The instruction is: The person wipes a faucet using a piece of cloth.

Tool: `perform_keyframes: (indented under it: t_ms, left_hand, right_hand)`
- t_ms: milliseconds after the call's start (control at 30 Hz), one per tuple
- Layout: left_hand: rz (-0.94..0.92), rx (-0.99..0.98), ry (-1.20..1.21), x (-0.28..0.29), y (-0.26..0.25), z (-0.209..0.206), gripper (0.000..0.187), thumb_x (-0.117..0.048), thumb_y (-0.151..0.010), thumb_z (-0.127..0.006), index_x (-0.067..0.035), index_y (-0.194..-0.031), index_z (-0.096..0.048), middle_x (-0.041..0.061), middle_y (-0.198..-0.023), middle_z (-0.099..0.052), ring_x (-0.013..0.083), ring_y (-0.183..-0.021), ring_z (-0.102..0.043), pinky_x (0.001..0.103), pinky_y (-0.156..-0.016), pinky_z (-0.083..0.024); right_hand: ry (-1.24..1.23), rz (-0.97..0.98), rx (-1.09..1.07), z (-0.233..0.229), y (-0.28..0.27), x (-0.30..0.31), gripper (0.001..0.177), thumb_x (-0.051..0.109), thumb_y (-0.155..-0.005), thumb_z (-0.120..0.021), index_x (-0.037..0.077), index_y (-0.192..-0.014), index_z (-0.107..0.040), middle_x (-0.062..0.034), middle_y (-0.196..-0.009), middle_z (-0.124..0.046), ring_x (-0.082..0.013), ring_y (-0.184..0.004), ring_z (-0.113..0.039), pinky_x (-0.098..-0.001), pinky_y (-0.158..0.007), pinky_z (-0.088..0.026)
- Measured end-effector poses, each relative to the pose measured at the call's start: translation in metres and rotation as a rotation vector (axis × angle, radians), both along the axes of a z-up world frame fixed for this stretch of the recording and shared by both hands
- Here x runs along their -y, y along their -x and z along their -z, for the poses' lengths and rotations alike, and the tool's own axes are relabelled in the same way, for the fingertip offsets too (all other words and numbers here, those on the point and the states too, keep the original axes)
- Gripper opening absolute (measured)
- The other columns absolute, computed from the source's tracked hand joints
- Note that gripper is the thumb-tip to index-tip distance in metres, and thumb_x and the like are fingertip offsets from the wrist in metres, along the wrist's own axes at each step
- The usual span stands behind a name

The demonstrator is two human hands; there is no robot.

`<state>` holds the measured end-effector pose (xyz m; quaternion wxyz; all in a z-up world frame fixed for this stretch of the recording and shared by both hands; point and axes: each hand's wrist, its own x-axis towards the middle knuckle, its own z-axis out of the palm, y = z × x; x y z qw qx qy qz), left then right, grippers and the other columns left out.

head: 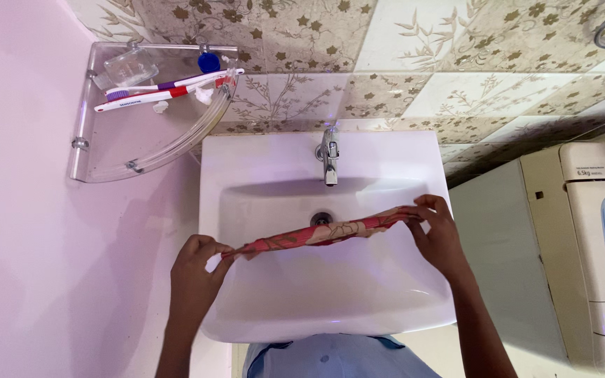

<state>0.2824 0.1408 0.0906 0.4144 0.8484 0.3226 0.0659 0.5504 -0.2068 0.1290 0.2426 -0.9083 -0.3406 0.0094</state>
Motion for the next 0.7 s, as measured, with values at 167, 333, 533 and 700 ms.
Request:
perform_keyframes:
  t_ms: [167, 333, 533, 700]
  left_hand:
    - [0.117, 0.250, 0.446, -0.019, 0.016, 0.014, 0.018, -0.010, -0.083, -0.081, -0.003, -0.081, -0.064, 0.003, -0.093, -0.083, 0.0163, -0.096, -0.078, 0.038, -0.107, -0.051]
    - [0.076, 0.101, 0.599, -0.024, 0.022, 0.018, 0.029, -0.005, -0.071, -0.090, -0.003, -0.075, -0.061, 0.006, -0.075, -0.074, 0.0189, -0.088, -0.075, 0.042, -0.100, -0.052]
    - [0.194, 0.847, 1.272, -0.063, 0.000, 0.050, 0.051, -0.038, -0.086, -0.079, -0.010, -0.124, -0.060, 0.007, -0.111, -0.066, 0.0223, -0.108, -0.068, 0.046, -0.096, -0.054]
    - [-0.019, 0.659, 2.025, -0.027, 0.020, 0.114, 0.091, -0.076, -0.090, -0.048, -0.004, -0.144, -0.050, 0.017, -0.134, -0.063, 0.0322, -0.115, -0.062, 0.046, -0.096, -0.051]
  right_hand:
    - [-0.312, 0.070, -0.525, -0.005, -0.016, 0.020, 0.020, 0.003, -0.093, -0.069, 0.002, -0.113, -0.070, -0.0086, -0.103, -0.076, -0.0175, -0.096, -0.072, -0.0328, -0.085, -0.059]
    - [-0.280, 0.098, -0.620, -0.005, -0.027, 0.026, 0.017, 0.006, -0.100, -0.063, -0.002, -0.111, -0.072, -0.0093, -0.094, -0.076, -0.0159, -0.089, -0.070, -0.0310, -0.081, -0.059]
    - [-0.416, 0.157, -0.678, -0.005, -0.081, 0.030, 0.027, 0.017, -0.102, -0.067, -0.006, -0.114, -0.070, -0.0135, -0.106, -0.072, -0.0200, -0.096, -0.066, -0.0377, -0.086, -0.055]
    - [-0.941, 0.105, -1.818, 0.080, -0.041, -0.006, 0.065, 0.047, -0.093, -0.060, -0.005, -0.132, -0.058, -0.0185, -0.130, -0.063, -0.0310, -0.117, -0.060, -0.0481, -0.098, -0.050]
